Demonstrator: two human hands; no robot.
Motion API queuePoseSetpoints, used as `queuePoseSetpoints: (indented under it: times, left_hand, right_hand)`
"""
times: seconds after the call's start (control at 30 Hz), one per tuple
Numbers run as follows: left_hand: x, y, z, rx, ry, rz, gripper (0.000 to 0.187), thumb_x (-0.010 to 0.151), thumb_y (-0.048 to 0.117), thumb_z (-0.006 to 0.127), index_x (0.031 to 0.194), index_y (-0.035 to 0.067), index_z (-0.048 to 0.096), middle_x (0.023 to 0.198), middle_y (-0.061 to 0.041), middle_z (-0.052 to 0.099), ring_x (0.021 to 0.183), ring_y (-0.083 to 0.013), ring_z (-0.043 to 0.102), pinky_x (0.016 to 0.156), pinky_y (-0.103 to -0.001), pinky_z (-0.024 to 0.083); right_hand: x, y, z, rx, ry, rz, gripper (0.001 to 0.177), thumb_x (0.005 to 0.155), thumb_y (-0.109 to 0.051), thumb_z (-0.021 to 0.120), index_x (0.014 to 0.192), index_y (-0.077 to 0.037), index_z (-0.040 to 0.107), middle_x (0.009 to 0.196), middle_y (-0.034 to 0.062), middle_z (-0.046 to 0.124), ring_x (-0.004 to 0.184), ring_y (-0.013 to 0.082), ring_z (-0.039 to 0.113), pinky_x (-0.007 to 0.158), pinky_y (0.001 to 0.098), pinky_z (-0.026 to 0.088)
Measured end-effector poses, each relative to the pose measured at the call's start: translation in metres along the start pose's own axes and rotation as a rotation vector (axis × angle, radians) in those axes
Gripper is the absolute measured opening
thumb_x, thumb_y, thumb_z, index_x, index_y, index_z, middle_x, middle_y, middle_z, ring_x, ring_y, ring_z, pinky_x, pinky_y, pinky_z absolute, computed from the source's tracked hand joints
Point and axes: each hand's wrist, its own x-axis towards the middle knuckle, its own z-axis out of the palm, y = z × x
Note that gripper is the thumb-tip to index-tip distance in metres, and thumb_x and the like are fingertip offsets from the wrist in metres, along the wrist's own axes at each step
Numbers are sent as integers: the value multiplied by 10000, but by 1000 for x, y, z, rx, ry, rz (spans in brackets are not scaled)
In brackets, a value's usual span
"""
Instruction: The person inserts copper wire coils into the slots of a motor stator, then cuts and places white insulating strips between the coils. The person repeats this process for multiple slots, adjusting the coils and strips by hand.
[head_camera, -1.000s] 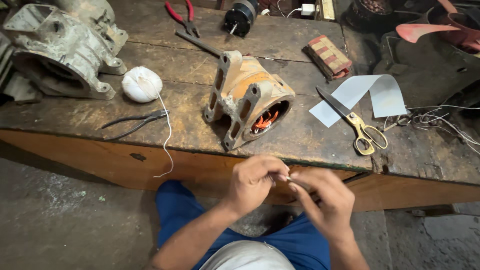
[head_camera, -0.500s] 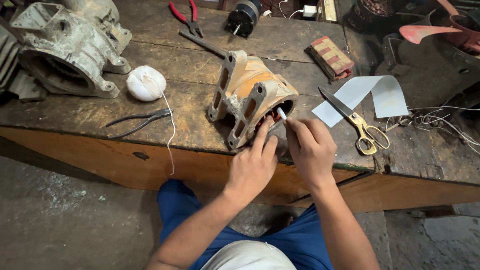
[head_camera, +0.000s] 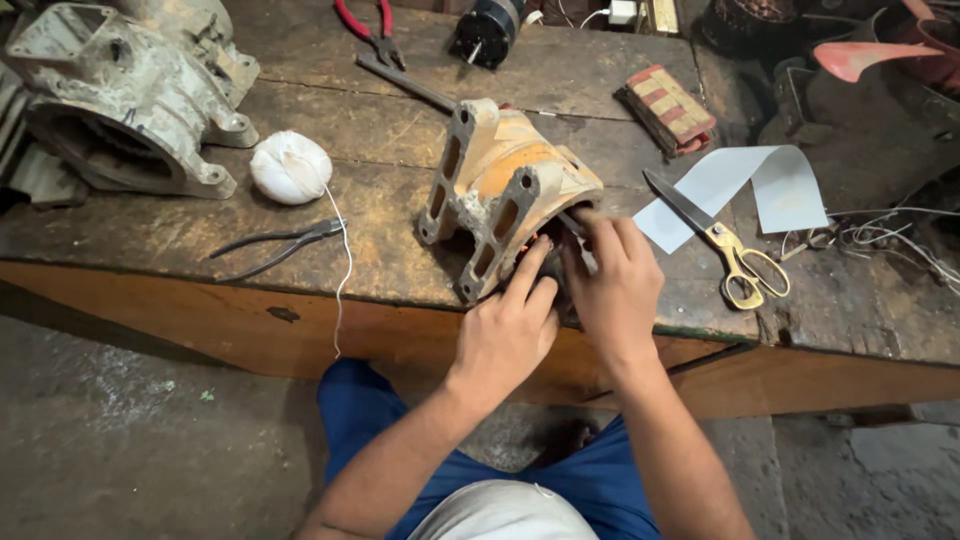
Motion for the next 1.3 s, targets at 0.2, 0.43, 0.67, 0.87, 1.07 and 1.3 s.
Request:
queuePoseSetpoints:
  times: [0.2, 0.43, 0.67, 0.87, 1.07, 1.3]
  left_hand:
    - [-2, -2, 3, 5, 31, 8, 305, 760, 138, 759, 1045, 88, 663, 1476, -164, 548, 801, -339, 725, 712, -430, 597]
    - [-1, -2, -3, -36, 51, 37, 292, 750, 112, 741, 1021, 75, 637, 1494, -170, 546, 840, -338, 735, 704, -417, 601]
    - [2, 2, -3, -1, -19, -24, 259, 735, 74, 736, 977, 66, 645, 1526, -164, 540, 747, -317, 723, 669, -411, 605]
    - [-4, 1, 6, -3, 36, -17, 311, 747, 121, 760, 1030, 55, 649, 1473, -174, 555, 816, -349, 720, 690, -432, 597]
    - [4, 6, -3, 2, -9, -39, 253, 736, 112, 754, 962, 69, 649, 1504, -164, 551, 765, -354, 717, 668, -439, 597]
    - [3, -1, -37, -201, 110, 96, 166, 915, 214, 757, 1002, 101, 672, 1345, -101, 633, 890, -303, 749, 741, -380, 604]
  right_hand:
    - [7, -1, 12, -71, -34, -20, 235, 849, -32, 736, 1077, -83, 708, 977, 102, 658, 900, 338, 682, 755, 427, 545]
    - [7, -1, 4, -108, -18, -27, 188, 904, -142, 739, 1081, -83, 711, 965, 92, 665, 821, 343, 678, 688, 424, 544]
    - [6, -1, 6, -226, 0, -1, 188, 890, -147, 728, 1078, -156, 732, 954, 30, 667, 772, 308, 684, 617, 416, 519]
    - [1, 6, 14, -277, -37, -7, 134, 895, -148, 698, 1029, -149, 713, 937, 36, 656, 769, 291, 687, 620, 416, 515]
    - [5, 8, 10, -144, 27, -68, 229, 894, -123, 689, 1122, -105, 696, 1039, 58, 679, 854, 309, 689, 676, 408, 539]
    - [6, -2, 15, -154, -18, 107, 209, 881, -246, 775, 1022, -121, 685, 969, 55, 670, 802, 343, 682, 648, 447, 532]
